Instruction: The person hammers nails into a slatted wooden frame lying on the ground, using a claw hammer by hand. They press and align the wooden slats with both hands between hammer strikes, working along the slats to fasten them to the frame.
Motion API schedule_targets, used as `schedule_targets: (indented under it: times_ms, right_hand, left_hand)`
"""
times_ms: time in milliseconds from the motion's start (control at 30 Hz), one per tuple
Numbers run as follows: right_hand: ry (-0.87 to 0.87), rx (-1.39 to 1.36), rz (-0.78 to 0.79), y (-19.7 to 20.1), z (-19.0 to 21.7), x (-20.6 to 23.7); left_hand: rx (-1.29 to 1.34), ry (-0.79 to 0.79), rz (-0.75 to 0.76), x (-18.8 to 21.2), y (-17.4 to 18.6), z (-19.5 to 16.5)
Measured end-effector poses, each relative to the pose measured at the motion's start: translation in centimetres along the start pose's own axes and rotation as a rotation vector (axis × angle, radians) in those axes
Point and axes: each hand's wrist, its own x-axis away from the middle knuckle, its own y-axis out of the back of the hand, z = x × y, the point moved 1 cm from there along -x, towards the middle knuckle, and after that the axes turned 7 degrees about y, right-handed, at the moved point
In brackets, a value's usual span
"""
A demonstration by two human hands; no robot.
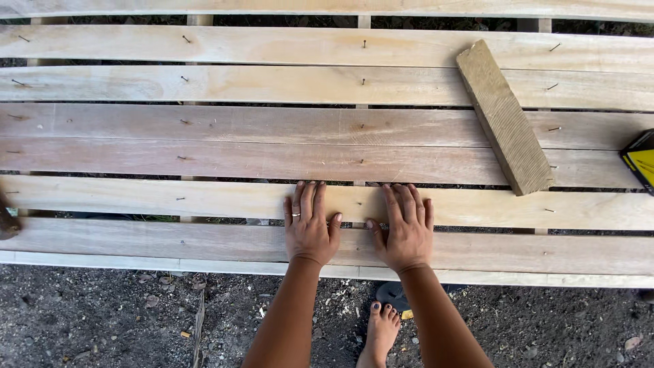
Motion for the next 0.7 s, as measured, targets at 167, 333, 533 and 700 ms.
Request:
schedule_targets:
  times_ms: [167, 333, 533, 700]
  right_hand:
    - [0.022, -0.01, -0.013, -0.3, -0.3, 0.6]
    - [0.039, -0.002, -0.041, -0.6, -0.4, 0.8]
    - [0.04, -0.013, -0.043, -1.0, -0.8, 1.2]
    - [0.019, -0.058, -0.066, -1.0, -1.2, 1.6]
  left_hand:
    - [0.019, 0.003, -0.009, 0.4, -0.3, 0.3]
    - [0.039, 0.001, -0.017, 0.3, -0.9, 0.5]
    - [0.03, 0.005, 0.016, 0.7, -1.8, 1.0]
    - [0.041, 0.006, 0.029, 0.9, -2.1, 1.2]
